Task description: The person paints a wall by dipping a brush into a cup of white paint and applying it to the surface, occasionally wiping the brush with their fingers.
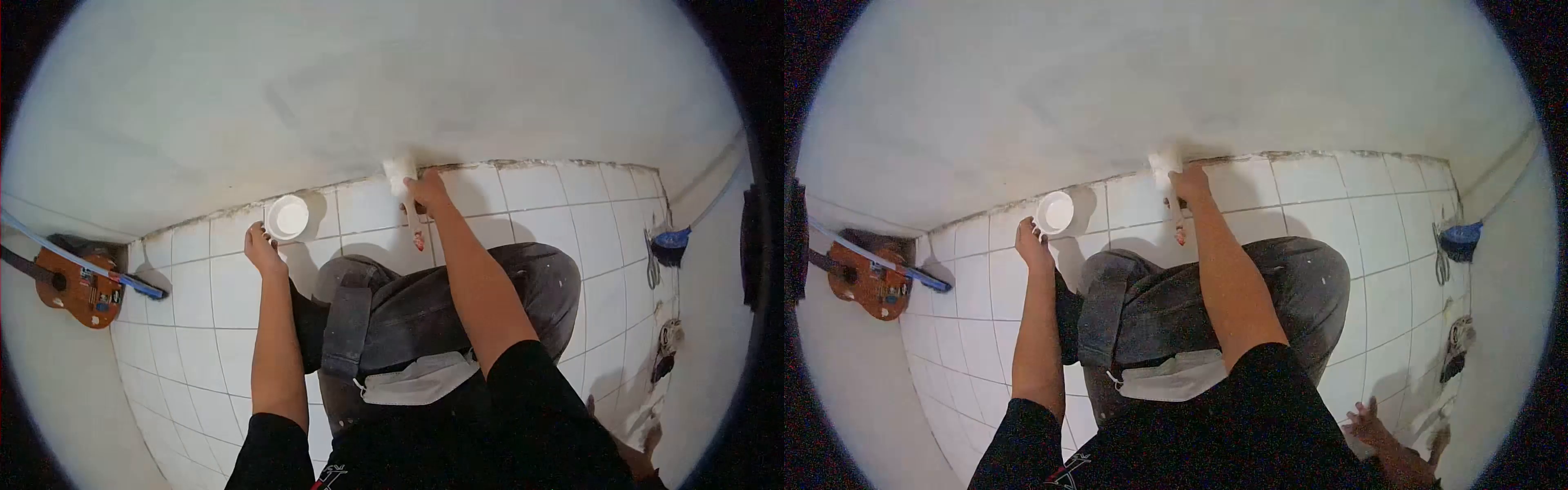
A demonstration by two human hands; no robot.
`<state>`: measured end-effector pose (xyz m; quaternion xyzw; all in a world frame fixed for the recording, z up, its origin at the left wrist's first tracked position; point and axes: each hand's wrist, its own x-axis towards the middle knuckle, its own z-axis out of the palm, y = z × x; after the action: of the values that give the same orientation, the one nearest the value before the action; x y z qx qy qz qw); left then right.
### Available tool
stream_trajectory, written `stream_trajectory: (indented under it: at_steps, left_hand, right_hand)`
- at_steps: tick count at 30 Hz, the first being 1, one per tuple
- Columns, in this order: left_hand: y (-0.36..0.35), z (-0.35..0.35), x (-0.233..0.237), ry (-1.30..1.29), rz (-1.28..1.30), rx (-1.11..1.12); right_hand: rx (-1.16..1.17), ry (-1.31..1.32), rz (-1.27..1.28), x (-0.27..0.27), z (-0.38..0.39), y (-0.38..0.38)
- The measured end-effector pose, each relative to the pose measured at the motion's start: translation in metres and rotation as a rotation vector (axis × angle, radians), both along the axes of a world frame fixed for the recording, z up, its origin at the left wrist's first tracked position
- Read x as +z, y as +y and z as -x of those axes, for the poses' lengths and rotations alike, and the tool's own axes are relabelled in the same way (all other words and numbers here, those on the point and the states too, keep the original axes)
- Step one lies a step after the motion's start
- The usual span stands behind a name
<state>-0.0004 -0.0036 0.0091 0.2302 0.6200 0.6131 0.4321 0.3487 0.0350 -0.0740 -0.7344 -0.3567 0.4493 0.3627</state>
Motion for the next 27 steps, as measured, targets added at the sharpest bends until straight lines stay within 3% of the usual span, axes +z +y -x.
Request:
stream_trajectory:
  at_steps: [3, 6, 7, 9, 10, 11, 13, 17, 19, 20, 22, 27]
  left_hand:
    - [0.003, -0.004, 0.009, 0.029, -0.026, 0.025]
    - [-0.004, -0.005, 0.014, 0.071, -0.033, 0.048]
    - [-0.005, -0.006, 0.016, 0.081, -0.023, 0.059]
    - [-0.004, -0.001, 0.012, 0.1, -0.034, 0.046]
    - [-0.003, 0.0, 0.011, 0.107, -0.042, 0.041]
    - [-0.003, 0.0, 0.01, 0.114, -0.052, 0.031]
    - [-0.006, -0.002, 0.013, 0.118, -0.06, 0.034]
    - [-0.004, -0.003, 0.014, 0.127, -0.073, 0.05]
    - [-0.002, 0.0, 0.01, 0.137, -0.058, -0.009]
    - [-0.001, -0.001, 0.009, 0.134, -0.051, -0.001]
    - [0.0, 0.001, 0.009, 0.153, -0.035, -0.014]
    - [0.001, 0.003, 0.005, 0.094, -0.021, 0.014]
  right_hand:
    - [0.004, 0.06, -0.076, 0.032, 0.001, -0.014]
    - [-0.051, -0.063, -0.235, -0.076, -0.007, 0.025]
    - [-0.104, 0.073, -0.091, -0.031, -0.004, 0.01]
    - [-0.083, 0.036, -0.138, 0.08, 0.001, -0.027]
    - [-0.052, -0.007, -0.164, 0.106, 0.003, -0.036]
    - [-0.055, 0.0, -0.168, 0.1, 0.004, -0.033]
    - [-0.168, 0.332, -0.406, 0.079, 0.009, -0.027]
    - [-0.108, 0.199, -0.626, 0.088, 0.012, -0.034]
    - [0.078, 0.191, -0.685, 0.122, 0.011, -0.045]
    - [0.086, 0.191, -0.678, 0.139, 0.014, -0.05]
    - [0.16, 0.517, -0.457, 0.162, 0.023, -0.054]
    - [0.284, 0.333, -0.404, 0.14, 0.039, -0.044]
